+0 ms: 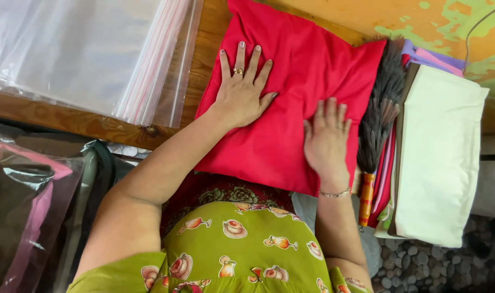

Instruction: Dusting a pink fabric item with a feather duster and smoothing it out by hand on a wooden surface.

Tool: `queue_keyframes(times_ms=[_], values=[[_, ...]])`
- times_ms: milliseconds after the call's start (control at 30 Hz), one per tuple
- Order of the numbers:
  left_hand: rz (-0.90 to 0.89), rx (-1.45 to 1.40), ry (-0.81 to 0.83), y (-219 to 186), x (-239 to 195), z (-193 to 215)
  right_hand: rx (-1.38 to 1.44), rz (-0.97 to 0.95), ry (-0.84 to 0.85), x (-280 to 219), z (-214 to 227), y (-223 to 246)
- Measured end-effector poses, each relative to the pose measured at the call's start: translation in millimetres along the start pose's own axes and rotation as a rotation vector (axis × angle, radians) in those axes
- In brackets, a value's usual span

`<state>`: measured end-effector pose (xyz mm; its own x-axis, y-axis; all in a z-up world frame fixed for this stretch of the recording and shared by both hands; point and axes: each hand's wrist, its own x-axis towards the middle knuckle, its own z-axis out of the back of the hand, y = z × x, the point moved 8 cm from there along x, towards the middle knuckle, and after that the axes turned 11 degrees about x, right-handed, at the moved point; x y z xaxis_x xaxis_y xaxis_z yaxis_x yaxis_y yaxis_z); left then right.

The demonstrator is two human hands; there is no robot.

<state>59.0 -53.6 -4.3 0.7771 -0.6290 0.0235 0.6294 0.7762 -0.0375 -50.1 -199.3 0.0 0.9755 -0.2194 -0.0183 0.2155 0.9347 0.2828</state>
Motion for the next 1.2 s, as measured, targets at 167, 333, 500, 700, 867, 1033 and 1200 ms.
queue_keyframes(times_ms=[167, 333, 500, 700, 867, 1033, 1200], values=[[-0.003, -0.021, -0.033, 2, 1, 1, 0.039, 0.148, 0.024, -12, -6, 1], [0.007, -0.006, 0.03, -2, 1, 1, 0.054, -0.087, -0.099, -14, 8, -26], [-0.081, -0.04, -0.012, -5, 3, -1, 0.102, 0.228, 0.143, -28, -9, 32], [-0.068, -0.022, 0.202, -1, 5, 2, 0.142, -0.165, -0.082, -19, 24, -44], [-0.08, 0.043, 0.101, -29, 31, 34, 0.112, 0.22, 0.085, -33, 7, 16], [-0.246, 0.075, 0.055, -74, 44, 42, 0.438, 0.243, 0.046, -12, 64, -9], [-0.351, 0.107, 0.064, -98, 50, 23, 0.248, 0.035, -0.22, 61, 65, -100]])
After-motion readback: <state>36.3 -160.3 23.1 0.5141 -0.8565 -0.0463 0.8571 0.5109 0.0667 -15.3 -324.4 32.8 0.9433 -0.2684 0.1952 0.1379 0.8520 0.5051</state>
